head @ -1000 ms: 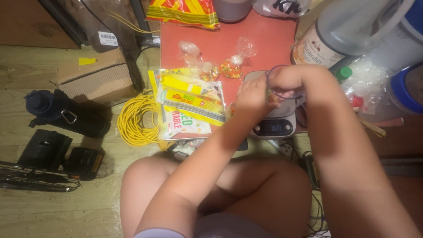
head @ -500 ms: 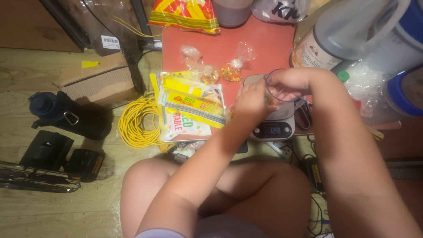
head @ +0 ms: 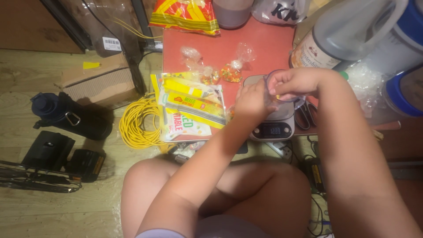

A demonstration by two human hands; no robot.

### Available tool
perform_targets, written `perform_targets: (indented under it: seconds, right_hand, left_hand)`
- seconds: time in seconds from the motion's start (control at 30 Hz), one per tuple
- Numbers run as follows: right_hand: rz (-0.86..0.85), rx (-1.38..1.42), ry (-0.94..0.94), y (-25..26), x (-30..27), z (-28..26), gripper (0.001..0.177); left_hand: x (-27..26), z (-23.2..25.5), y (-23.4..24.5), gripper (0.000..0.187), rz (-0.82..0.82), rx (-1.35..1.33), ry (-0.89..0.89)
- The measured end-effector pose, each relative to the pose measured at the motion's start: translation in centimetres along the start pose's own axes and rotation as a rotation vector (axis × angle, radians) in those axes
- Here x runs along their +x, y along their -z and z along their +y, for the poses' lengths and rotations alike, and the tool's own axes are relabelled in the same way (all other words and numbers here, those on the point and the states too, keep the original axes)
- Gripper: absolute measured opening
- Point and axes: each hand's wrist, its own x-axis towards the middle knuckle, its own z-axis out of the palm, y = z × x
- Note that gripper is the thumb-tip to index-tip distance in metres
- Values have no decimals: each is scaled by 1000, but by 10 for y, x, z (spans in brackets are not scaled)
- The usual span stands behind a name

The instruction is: Weighing and portioning mixed vegetables into a measuring cup on a digital scale.

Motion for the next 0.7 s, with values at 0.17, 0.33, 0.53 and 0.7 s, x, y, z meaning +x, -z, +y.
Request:
perform_targets:
  seconds: [0.17,0.33,0.53,0.7]
  right_hand:
    - [89,16,69,1,-10,0,13]
    - [263,-7,149,4,-16,10,15]
    - [339,142,304,0,-19,28,18]
    - [368,547,511,-20,-41,29,15]
  left_hand:
    - [0,1,1,97,-12,17,12]
    - [-2,1,11,101,-30,28,16]
    - [-6,-10,45,93,-44,-23,-40]
    - [-23,-19,76,66,106,-201,89]
